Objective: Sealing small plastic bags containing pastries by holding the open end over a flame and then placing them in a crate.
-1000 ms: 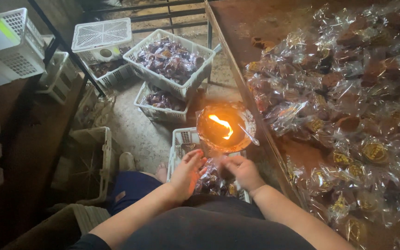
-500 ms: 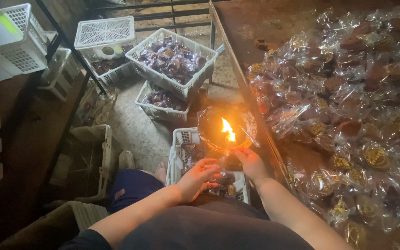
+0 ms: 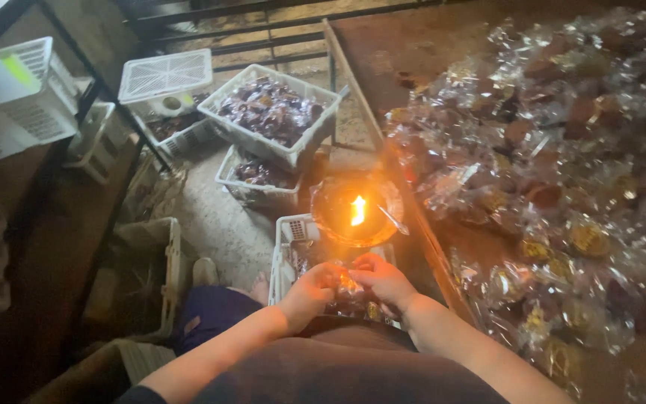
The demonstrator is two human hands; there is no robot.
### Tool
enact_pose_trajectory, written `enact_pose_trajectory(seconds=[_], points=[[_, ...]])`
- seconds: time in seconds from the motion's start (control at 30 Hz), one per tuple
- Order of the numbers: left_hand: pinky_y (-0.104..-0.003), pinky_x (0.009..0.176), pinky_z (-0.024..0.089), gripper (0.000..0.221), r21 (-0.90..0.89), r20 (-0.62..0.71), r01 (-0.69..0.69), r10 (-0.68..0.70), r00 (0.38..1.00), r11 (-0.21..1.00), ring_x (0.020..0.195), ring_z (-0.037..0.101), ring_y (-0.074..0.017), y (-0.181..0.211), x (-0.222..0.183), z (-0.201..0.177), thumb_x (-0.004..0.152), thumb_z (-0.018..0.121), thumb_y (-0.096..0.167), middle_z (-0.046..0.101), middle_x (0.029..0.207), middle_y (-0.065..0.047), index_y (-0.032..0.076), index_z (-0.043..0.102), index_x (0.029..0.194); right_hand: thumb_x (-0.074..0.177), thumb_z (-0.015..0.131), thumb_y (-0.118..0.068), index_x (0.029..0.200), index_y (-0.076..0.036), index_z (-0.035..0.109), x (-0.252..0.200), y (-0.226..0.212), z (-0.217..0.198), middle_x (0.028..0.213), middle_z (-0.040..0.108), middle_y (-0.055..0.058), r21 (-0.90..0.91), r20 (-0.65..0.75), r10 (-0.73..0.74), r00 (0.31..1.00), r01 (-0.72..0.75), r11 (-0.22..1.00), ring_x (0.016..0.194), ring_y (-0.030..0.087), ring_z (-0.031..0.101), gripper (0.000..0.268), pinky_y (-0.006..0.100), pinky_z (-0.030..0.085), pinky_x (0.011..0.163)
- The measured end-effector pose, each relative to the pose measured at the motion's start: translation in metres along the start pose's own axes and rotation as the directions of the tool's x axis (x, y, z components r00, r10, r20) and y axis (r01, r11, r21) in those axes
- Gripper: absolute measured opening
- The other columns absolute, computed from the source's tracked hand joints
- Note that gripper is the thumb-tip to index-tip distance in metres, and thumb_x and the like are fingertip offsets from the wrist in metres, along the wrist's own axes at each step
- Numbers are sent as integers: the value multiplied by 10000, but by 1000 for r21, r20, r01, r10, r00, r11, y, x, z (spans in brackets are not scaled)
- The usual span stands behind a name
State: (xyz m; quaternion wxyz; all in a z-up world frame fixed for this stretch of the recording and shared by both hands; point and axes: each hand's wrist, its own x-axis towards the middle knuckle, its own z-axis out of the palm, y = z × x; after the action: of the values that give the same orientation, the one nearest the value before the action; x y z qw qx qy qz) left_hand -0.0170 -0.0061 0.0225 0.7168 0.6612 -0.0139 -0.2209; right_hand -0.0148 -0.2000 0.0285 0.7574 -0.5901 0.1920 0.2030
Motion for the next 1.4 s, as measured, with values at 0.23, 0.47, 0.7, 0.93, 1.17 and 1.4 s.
enact_pose_trajectory(seconds=[0.23,0.47,0.7,0.93,1.17,1.4], points=[[-321,824,524,630,59,-164,375,-361,918,925,1021,661,-228,35,-12,8,865,681,69,656,1300,-148,211,518,1457,955,623,-290,1278,-196,664,-23,-51,-10,1117,674,49,-489,-71,-245,967,180,853,994,183,643,339,331,501,918],[-373,1059,446,496,-72,-150,428,-434,888,901,1132,583,-211,14,-3,-4,905,624,171,581,1333,-112,159,590,1400,896,731,-114,1198,-47,703,-58,-144,-113,1273,647,185,-917,-295,-863,411,132,376,1208,349,569,311,492,465,1072],[-368,1009,449,424,-22,-74,437,-437,896,899,1121,564,-219,2,7,-3,956,623,215,587,1202,-98,146,587,1373,972,308,157,1617,-413,224,-119,-157,-147,1729,16,-23,-419,-848,-192,495,-402,814,1549,359,-46,865,667,171,1249],[-328,935,453,399,5,-37,423,-422,906,906,1126,567,-191,5,4,1,953,600,266,593,1241,-76,159,603,1338,986,636,-120,1386,-270,594,-63,-99,-231,1254,608,174,-621,-753,-498,430,-215,754,1063,413,576,429,531,475,872],[-372,812,531,459,-350,20,278,-290,957,895,1044,661,-301,19,-2,12,943,583,377,629,1257,-169,52,607,1266,908,674,-49,1229,-148,565,-59,-138,-118,1022,629,30,-587,-240,-831,502,607,536,874,200,619,353,381,540,845],[-280,753,497,829,-556,367,359,-165,915,750,1025,723,-244,29,-15,3,928,328,724,728,1257,-93,121,604,1425,810,795,-71,1111,-251,809,-34,-76,4,1242,706,16,-640,635,-485,601,761,105,1219,244,561,351,486,317,1101]])
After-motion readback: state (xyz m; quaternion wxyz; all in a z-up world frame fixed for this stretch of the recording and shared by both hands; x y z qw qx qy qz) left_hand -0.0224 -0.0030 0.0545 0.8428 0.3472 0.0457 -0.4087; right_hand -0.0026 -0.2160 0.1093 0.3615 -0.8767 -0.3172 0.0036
